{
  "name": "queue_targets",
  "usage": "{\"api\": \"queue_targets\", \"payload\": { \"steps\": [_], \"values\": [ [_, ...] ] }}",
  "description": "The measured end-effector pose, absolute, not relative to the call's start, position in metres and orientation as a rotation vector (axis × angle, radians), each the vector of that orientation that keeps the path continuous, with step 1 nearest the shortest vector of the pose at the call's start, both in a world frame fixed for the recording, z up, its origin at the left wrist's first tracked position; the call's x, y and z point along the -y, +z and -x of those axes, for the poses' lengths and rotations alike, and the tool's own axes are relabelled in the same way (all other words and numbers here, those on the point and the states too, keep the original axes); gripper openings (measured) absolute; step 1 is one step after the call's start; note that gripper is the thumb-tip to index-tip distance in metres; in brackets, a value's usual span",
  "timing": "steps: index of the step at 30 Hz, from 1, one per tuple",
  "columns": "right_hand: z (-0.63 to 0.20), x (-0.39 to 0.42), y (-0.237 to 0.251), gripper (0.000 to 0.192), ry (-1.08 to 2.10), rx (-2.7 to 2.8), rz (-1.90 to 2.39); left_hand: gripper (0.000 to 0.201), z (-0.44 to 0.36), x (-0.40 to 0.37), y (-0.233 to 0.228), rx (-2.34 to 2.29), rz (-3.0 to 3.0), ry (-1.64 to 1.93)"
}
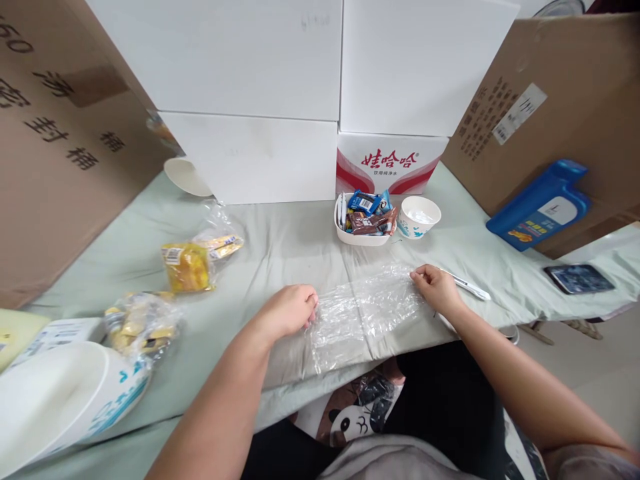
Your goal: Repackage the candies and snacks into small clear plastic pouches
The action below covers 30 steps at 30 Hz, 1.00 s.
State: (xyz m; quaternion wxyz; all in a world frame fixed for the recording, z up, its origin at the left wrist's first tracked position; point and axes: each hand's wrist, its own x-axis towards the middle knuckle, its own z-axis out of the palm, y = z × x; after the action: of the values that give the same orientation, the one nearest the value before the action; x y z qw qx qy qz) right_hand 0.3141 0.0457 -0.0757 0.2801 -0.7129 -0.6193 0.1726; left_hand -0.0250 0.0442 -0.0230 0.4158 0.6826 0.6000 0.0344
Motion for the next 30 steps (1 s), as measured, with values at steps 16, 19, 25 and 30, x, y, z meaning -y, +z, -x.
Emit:
{"api": "queue_targets", "payload": {
  "steps": [16,19,25,30],
  "values": [
    [-0.296,-0.06,-0.058,0.034,0.168,1.893,2.169,0.023,0.013,-0.036,-0.013,-1.667,-2.088,-0.182],
    [-0.292,-0.066,-0.058,0.035,0.144,1.961,2.226,0.022,0.015,-0.036,-0.013,-1.672,-2.074,-0.225],
    [-0.283,-0.069,-0.058,0.035,0.063,2.047,2.342,0.013,0.016,-0.034,-0.011,-1.826,-2.024,-0.22],
    [-0.278,-0.065,-0.061,0.036,-0.028,2.064,2.365,0.021,-0.012,-0.015,-0.009,-1.753,-2.286,0.37]
  ]
}}
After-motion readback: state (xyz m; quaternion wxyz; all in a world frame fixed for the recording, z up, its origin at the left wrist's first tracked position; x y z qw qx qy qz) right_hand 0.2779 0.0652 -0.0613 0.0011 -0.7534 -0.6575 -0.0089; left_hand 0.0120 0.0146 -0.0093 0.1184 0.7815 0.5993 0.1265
